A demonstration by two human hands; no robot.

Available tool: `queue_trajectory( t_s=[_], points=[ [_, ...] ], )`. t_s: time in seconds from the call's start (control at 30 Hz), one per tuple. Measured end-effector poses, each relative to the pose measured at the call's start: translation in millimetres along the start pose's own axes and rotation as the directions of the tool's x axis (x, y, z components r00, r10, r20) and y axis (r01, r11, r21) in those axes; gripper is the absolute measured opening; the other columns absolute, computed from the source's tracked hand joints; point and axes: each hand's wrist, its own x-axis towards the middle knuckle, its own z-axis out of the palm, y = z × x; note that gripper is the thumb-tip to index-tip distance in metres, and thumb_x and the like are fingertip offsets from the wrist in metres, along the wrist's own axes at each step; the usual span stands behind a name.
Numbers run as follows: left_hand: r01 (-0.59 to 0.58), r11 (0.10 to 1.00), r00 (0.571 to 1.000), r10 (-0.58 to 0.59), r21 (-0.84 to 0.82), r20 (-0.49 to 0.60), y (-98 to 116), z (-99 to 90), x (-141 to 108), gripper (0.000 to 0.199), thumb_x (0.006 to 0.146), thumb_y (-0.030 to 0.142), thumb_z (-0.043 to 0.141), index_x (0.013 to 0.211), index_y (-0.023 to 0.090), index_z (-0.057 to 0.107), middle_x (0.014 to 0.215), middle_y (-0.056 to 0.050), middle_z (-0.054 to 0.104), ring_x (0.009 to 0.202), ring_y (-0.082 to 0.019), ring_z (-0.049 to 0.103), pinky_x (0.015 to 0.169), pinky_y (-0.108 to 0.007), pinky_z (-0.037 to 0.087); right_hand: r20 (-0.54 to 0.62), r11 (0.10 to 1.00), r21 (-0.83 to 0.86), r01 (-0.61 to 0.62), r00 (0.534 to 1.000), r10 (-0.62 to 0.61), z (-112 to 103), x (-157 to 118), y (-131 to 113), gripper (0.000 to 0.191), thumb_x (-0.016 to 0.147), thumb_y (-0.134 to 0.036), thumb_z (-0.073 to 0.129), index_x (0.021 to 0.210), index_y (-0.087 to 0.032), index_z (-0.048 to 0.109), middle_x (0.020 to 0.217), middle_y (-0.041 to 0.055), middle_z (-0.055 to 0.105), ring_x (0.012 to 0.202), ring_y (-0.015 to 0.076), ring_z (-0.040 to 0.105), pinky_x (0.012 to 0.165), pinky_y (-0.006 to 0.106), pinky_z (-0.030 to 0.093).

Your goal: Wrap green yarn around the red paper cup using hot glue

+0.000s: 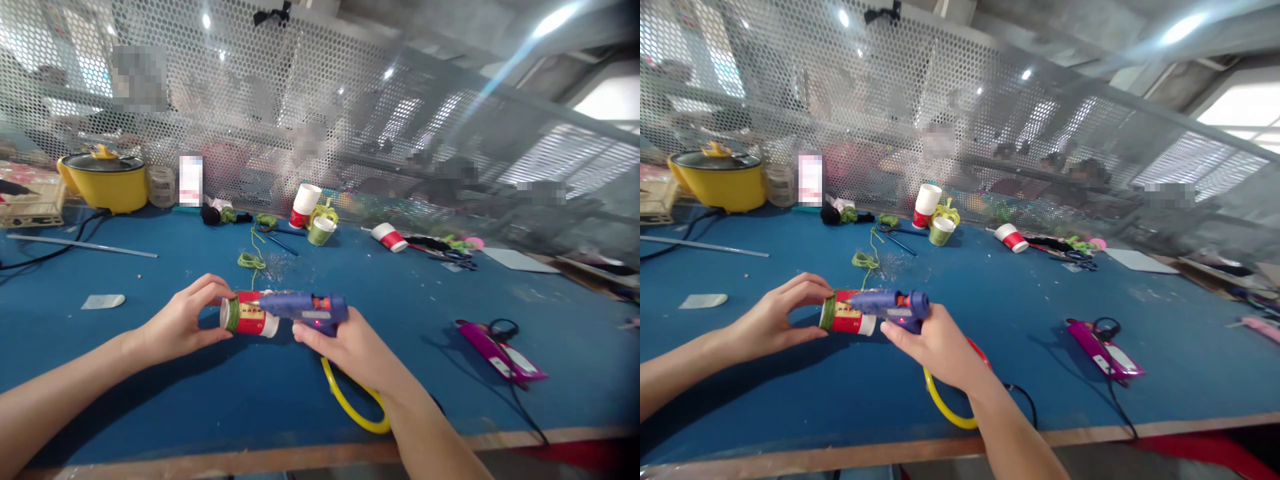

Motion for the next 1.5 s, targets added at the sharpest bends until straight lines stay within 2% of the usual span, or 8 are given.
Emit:
queue_trajectory(
  t_s=[0.3,0.53,0.8,0.93,1.1,1.23,1.37,1.5],
  points=[
    [-0.001,0.998,1.0,0.003,0.064,-0.028,-2,1.3,-2,0.028,0.079,0.023,0.059,0.103,0.017,0.049,0.106,-0.009,0.05,0.093,-0.019,0.058,0.079,-0.032,0.053,-0.068,0.967,0.251,-0.031,0.996,0.05,-30,18,22,0.03,0.07,-0.04,0.065,0.079,-0.011,0.063,0.068,0.0024,0.059,0.054,0.0082,0.045,0.051,0.023,0.038],
    [-0.013,0.994,0.999,0.016,0.104,-0.028,-3,2.4,-3,0.029,0.079,0.022,0.059,0.105,0.017,0.048,0.107,-0.009,0.05,0.095,-0.02,0.056,0.079,-0.031,0.051,-0.2,0.93,0.275,-0.246,0.931,0.305,-56,55,59,0.031,0.06,-0.04,0.072,0.063,-0.013,0.056,0.056,-0.0014,0.053,0.045,0.0054,0.043,0.044,0.021,0.035],
    [-0.038,0.99,0.999,0.043,0.136,-0.032,-2,4.0,-3,0.027,0.079,0.021,0.058,0.104,0.018,0.049,0.107,-0.01,0.051,0.096,-0.02,0.057,0.078,-0.03,0.052,-0.172,0.939,0.063,-0.338,0.923,0.344,-52,74,84,0.039,0.071,-0.05,0.06,0.057,-0.014,0.057,0.047,-0.0009,0.051,0.041,0.0064,0.044,0.044,0.021,0.036],
    [-0.061,0.987,0.997,0.068,0.151,-0.04,-1,4.5,-3,0.028,0.079,0.02,0.058,0.105,0.018,0.048,0.107,-0.01,0.051,0.096,-0.02,0.056,0.079,-0.031,0.052,-0.265,0.918,-0.091,-0.385,0.898,0.351,-56,75,84,0.04,0.071,-0.047,0.061,0.048,-0.017,0.053,0.045,0.0029,0.052,0.044,0.0107,0.047,0.047,0.026,0.036],
    [-0.094,0.983,0.995,0.096,0.159,-0.005,2,5.7,-4,0.028,0.08,0.016,0.056,0.107,0.018,0.047,0.11,-0.011,0.05,0.098,-0.019,0.056,0.08,-0.03,0.052,-0.457,0.877,-0.389,-0.282,0.886,0.082,-47,71,56,0.033,0.074,-0.048,0.058,0.057,-0.02,0.055,0.058,0.0072,0.06,0.062,0.0193,0.056,0.058,0.03,0.038],
    [-0.121,0.976,0.993,0.12,0.182,0.017,6,6.7,-6,0.03,0.078,0.013,0.056,0.107,0.019,0.048,0.111,-0.01,0.051,0.101,-0.02,0.056,0.084,-0.031,0.052,-0.007,0.975,-0.221,0.015,1.0,-0.017,-11,70,21,0.048,0.084,-0.056,0.037,0.078,-0.017,0.065,0.085,0.0082,0.069,0.077,0.018,0.062,0.069,0.029,0.043],
    [-0.176,0.965,0.984,0.171,0.196,0.043,10,6.1,-7,0.034,0.077,0.01,0.057,0.109,0.019,0.048,0.113,-0.011,0.052,0.104,-0.021,0.056,0.085,-0.032,0.052,0.215,0.984,-0.176,0.04,0.977,-0.001,24,73,-1,0.056,0.078,-0.065,0.041,0.073,-0.015,0.066,0.076,0.0052,0.068,0.07,0.0166,0.059,0.064,0.027,0.042],
    [-0.223,0.953,0.975,0.214,0.207,0.063,13,4.2,-6,0.032,0.079,0.008,0.053,0.109,0.018,0.047,0.113,-0.012,0.051,0.105,-0.021,0.055,0.086,-0.033,0.051,0.28,0.998,0.008,0.064,0.958,-0.064,40,72,-7,0.05,0.074,-0.061,0.05,0.068,-0.014,0.064,0.06,-0.0004,0.059,0.056,0.0113,0.051,0.051,0.022,0.037]
  ],
)
